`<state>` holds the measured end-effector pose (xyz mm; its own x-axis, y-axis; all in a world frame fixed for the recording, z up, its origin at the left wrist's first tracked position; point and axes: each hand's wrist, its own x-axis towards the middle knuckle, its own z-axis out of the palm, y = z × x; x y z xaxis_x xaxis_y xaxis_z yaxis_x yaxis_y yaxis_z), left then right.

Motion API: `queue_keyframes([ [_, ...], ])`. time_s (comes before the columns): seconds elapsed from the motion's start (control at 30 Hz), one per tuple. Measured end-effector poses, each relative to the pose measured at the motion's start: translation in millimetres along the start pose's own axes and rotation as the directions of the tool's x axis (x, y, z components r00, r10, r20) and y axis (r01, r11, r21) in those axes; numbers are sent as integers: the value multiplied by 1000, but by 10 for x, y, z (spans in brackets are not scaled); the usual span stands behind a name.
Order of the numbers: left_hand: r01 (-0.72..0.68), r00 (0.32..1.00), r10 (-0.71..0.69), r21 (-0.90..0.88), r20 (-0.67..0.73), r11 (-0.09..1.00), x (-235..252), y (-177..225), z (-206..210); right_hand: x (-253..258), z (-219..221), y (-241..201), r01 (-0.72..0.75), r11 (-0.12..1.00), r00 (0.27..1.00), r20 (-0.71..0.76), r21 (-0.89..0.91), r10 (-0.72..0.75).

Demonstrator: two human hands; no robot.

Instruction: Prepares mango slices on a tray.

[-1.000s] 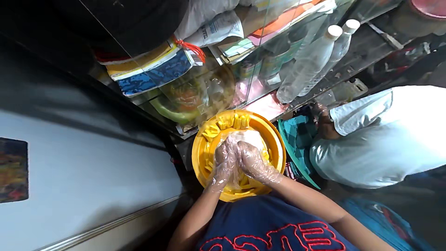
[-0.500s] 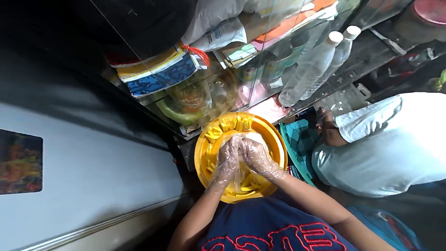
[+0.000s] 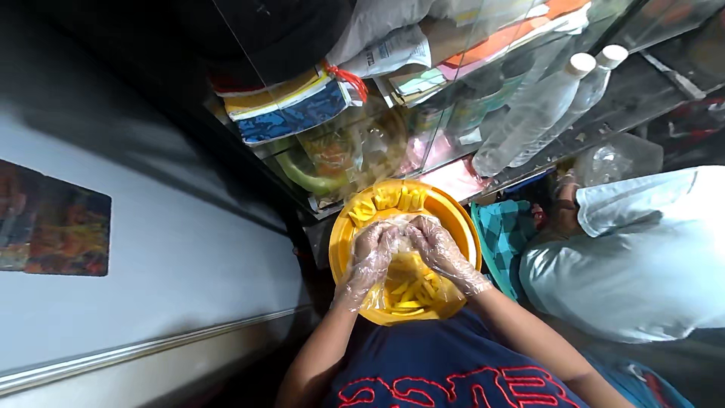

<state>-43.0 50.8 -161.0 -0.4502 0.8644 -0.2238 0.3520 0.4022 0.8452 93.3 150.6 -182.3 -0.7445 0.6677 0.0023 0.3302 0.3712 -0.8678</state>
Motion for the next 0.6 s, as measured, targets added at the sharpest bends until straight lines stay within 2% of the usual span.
queue_keyframes([
  [0.17,-61,997,70,213,-34,975,28,89,-3,25,-15,10,-14,996,1000,13,84,13],
  [0.33,-80,992,108,314,-71,946,48,125,-20,40,3,-6,53,998,997,-59,-39,-55],
  [0.47,-50,996,70,285,-62,957,28,101,-70,47,43,-32,30,991,996,-76,-129,-40],
  [0.6,-20,998,24,71,-58,997,46,-77,-86,37,88,1,8,993,997,-76,-120,-17],
])
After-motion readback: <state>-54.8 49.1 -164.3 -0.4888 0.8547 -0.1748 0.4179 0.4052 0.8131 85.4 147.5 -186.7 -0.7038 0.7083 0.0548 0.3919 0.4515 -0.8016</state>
